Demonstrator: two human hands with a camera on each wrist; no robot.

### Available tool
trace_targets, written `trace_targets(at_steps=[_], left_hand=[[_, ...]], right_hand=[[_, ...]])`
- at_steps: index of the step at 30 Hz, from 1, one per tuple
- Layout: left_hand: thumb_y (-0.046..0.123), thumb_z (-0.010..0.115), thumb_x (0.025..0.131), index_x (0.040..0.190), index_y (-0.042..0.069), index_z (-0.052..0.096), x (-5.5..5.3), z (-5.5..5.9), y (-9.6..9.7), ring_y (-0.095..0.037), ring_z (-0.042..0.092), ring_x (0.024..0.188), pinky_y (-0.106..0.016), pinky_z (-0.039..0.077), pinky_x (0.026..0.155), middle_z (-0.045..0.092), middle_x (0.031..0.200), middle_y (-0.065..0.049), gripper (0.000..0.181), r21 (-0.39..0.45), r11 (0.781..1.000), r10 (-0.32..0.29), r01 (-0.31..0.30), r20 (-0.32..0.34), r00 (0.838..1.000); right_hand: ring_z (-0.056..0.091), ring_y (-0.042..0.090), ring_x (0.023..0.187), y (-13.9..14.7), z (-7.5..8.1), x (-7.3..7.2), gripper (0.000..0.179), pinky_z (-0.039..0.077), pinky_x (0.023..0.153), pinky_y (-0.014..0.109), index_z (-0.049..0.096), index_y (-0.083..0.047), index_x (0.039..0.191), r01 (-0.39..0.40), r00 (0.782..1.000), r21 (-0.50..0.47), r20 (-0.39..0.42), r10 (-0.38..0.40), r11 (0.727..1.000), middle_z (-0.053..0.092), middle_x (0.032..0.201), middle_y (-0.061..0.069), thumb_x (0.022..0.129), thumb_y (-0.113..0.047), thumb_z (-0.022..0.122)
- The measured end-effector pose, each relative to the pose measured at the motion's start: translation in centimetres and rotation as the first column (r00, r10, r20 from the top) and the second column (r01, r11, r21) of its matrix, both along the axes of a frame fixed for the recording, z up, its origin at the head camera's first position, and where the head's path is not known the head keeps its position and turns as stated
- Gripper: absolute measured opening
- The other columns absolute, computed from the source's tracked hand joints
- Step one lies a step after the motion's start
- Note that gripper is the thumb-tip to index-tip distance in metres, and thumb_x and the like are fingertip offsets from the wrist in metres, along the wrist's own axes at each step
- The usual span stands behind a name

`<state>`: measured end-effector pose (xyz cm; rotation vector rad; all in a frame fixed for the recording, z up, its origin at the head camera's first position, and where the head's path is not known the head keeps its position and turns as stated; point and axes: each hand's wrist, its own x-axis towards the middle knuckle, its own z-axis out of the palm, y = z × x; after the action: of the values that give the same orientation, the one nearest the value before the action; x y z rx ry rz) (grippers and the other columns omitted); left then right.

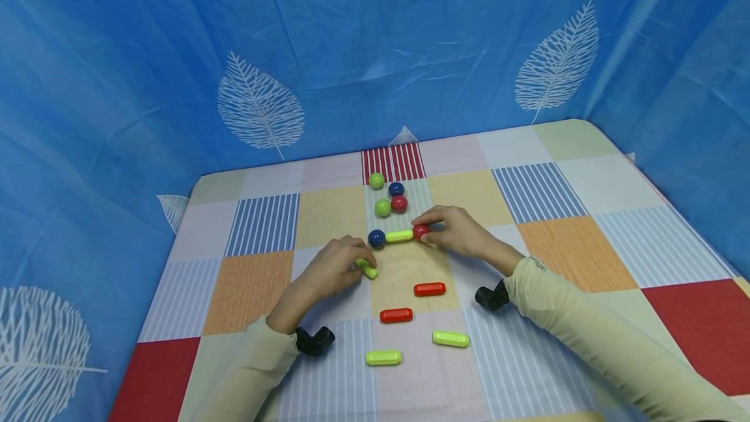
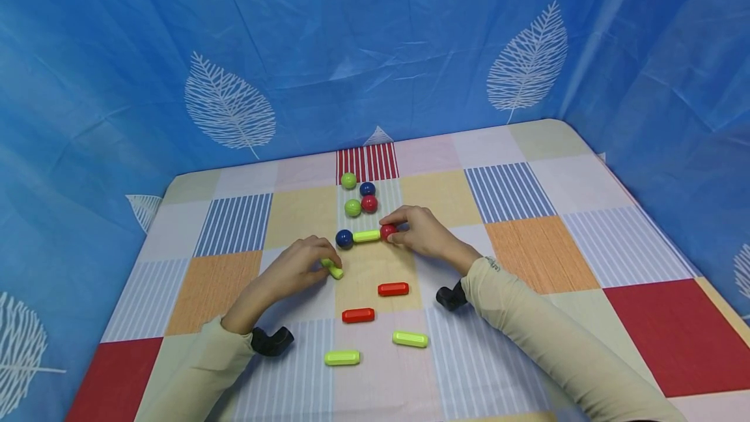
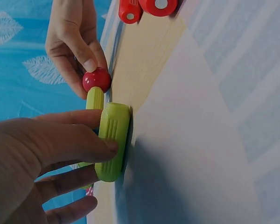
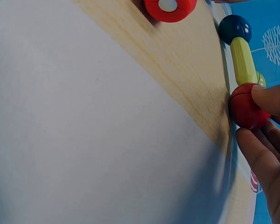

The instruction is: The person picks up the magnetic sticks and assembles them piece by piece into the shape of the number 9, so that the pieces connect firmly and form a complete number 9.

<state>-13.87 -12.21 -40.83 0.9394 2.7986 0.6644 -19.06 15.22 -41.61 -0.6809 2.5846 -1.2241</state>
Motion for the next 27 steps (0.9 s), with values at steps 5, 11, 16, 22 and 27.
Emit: trace_targets(at_steps=[5,11,16,22,27], left_hand=[[-0.001,0.074,0.081,0.096,0.013,0.075,0.05,0.02,0.03,-0.016,0.059,0.09,-0.037,0.048,0.082,0.07,0.095,0.002,0.021,0.001,1.0,0.02,-0.02,-0.025,0.999],[0.003,0.076,0.082,0.1,0.012,0.075,0.16,-0.18,0.09,-0.015,0.061,0.087,-0.036,0.048,0.079,0.073,0.097,0.002,0.02,0.0,0.997,0.079,-0.079,-0.029,0.996],[0.005,0.077,0.082,0.103,0.011,0.075,0.28,-0.11,0.14,-0.017,0.064,0.087,-0.036,0.05,0.079,0.073,0.097,-0.001,0.021,0.029,0.984,0.177,-0.176,-0.034,0.984],[0.006,0.077,0.082,0.104,0.007,0.072,0.26,-0.13,0.26,-0.019,0.065,0.081,-0.034,0.052,0.071,0.071,0.093,-0.006,0.022,0.069,0.962,0.265,-0.263,-0.024,0.964],[0.006,0.076,0.083,0.105,0.006,0.07,0.23,-0.21,0.48,-0.019,0.063,0.076,-0.031,0.052,0.066,0.07,0.093,-0.007,0.022,0.112,0.947,0.3,-0.302,0.03,0.953]], right_hand=[[0.058,0.029,0.116,0.0,0.0,-0.05,0.033,0.046,0.099,0.047,0.071,-0.004,0.118,-0.003,1.0,-0.001,-0.001,0.003,1.0,0.067,0.119,0.01,0.086,-0.004,0.073],[0.059,0.029,0.116,-0.01,-0.01,-0.08,0.033,0.046,0.098,0.047,0.07,-0.003,0.119,-0.007,1.0,-0.004,0.002,0.007,1.0,0.067,0.118,0.011,0.085,-0.004,0.073],[0.058,0.029,0.116,0.04,0.08,-0.03,0.033,0.046,0.098,0.047,0.07,-0.004,0.119,-0.004,1.0,0.0,0.004,0.004,1.0,0.067,0.119,0.011,0.086,-0.004,0.073],[0.058,0.029,0.116,0.1,0.09,-0.02,0.033,0.046,0.098,0.047,0.07,-0.005,0.119,0.0,1.0,0.005,0.005,0.0,1.0,0.067,0.119,0.011,0.086,-0.004,0.073],[0.058,0.029,0.116,0.07,0.07,0.03,0.033,0.046,0.098,0.047,0.07,-0.004,0.119,-0.001,1.0,-0.006,0.006,0.001,1.0,0.067,0.119,0.011,0.086,-0.004,0.073]])
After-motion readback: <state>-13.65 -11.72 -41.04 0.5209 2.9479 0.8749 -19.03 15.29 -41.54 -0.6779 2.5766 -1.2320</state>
